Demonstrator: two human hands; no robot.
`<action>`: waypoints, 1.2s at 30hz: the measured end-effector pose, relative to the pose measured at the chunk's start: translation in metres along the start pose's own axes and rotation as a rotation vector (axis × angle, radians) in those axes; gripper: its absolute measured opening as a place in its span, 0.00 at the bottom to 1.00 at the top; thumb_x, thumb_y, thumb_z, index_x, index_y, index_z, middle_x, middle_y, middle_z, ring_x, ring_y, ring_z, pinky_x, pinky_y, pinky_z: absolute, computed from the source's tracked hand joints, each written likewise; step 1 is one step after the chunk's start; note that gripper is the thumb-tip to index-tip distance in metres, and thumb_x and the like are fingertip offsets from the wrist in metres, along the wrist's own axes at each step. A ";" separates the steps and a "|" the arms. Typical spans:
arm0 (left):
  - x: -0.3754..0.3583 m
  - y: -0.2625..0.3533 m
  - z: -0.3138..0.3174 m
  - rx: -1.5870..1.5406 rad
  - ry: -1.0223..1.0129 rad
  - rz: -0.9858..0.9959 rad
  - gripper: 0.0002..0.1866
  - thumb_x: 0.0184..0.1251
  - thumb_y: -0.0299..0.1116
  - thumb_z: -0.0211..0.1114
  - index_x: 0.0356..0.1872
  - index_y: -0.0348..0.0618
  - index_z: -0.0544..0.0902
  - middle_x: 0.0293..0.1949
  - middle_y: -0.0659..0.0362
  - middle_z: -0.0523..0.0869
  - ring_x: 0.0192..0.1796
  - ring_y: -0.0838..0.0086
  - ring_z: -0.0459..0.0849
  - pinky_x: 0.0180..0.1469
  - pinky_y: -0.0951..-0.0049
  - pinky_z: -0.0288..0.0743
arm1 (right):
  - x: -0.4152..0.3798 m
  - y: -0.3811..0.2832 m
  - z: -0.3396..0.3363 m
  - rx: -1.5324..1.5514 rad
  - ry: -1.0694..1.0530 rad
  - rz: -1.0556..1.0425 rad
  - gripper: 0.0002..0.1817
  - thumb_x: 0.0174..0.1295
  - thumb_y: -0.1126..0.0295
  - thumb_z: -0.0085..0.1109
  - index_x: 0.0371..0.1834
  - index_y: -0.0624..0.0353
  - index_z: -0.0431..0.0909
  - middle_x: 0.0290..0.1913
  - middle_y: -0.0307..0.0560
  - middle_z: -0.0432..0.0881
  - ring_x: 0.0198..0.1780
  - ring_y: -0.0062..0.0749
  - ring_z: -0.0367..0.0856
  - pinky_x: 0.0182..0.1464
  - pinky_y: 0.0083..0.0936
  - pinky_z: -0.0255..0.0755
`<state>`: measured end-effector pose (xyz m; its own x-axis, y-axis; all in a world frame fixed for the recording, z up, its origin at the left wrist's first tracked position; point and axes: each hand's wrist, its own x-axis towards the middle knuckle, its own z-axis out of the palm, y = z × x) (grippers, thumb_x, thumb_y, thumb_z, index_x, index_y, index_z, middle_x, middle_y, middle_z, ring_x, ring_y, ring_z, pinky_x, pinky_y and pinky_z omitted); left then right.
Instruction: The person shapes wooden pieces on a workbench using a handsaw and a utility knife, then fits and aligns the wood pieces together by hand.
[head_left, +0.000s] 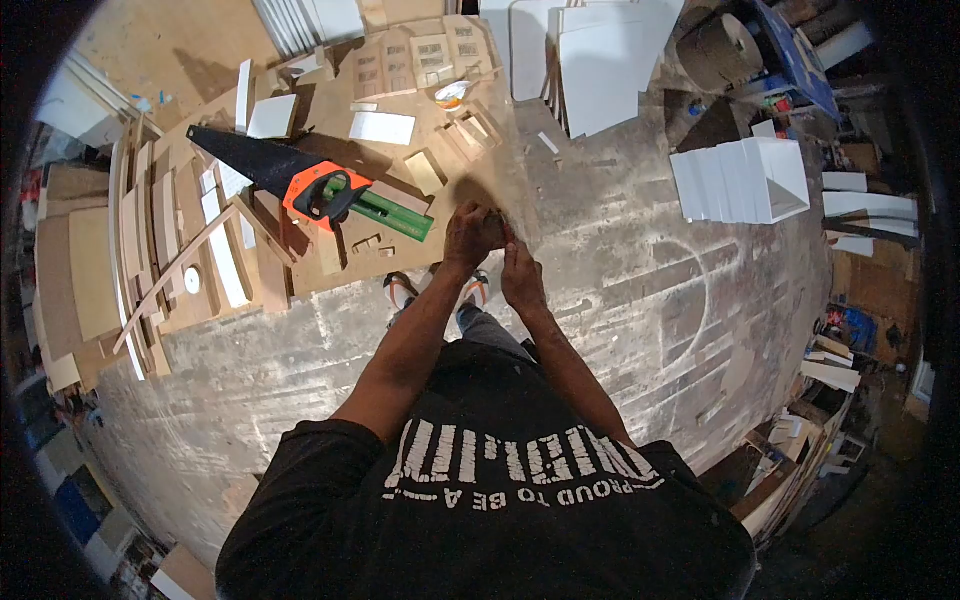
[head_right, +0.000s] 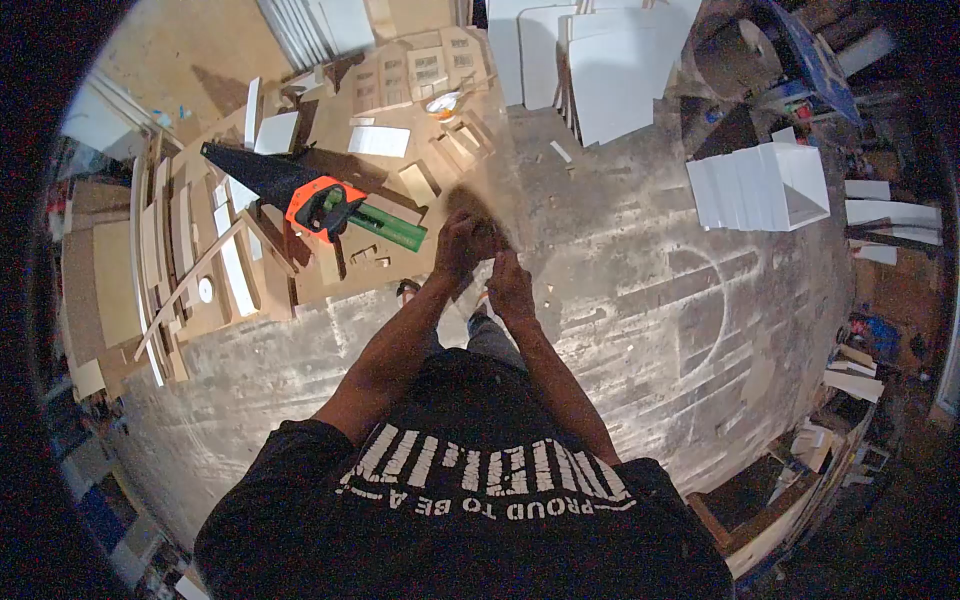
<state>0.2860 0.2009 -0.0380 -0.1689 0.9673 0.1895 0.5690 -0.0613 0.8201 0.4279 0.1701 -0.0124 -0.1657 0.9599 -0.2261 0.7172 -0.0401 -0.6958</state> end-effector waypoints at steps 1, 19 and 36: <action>0.000 0.003 -0.003 0.000 -0.014 0.011 0.10 0.50 0.32 0.72 0.32 0.38 0.84 0.35 0.46 0.82 0.42 0.51 0.83 0.47 0.56 0.78 | -0.001 -0.001 -0.001 -0.004 -0.012 0.007 0.13 0.75 0.62 0.42 0.45 0.63 0.68 0.30 0.69 0.79 0.37 0.71 0.79 0.40 0.60 0.72; -0.003 -0.006 0.007 0.030 0.018 0.015 0.13 0.46 0.32 0.73 0.35 0.40 0.86 0.36 0.48 0.83 0.43 0.52 0.83 0.48 0.57 0.79 | -0.001 0.023 0.013 -0.148 -0.141 -0.068 0.20 0.66 0.70 0.52 0.57 0.70 0.65 0.59 0.73 0.72 0.40 0.65 0.82 0.39 0.57 0.74; 0.023 0.052 -0.075 -0.454 0.131 0.083 0.07 0.60 0.16 0.64 0.38 0.36 0.85 0.42 0.52 0.89 0.44 0.71 0.88 0.47 0.72 0.81 | 0.003 0.017 -0.029 0.799 0.050 0.110 0.19 0.78 0.49 0.39 0.46 0.53 0.72 0.20 0.29 0.61 0.16 0.13 0.57 0.17 0.17 0.54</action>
<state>0.2518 0.2020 0.0497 -0.2545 0.9171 0.3069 0.1810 -0.2666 0.9467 0.4591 0.1803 -0.0047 -0.0781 0.9495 -0.3038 0.0242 -0.3028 -0.9527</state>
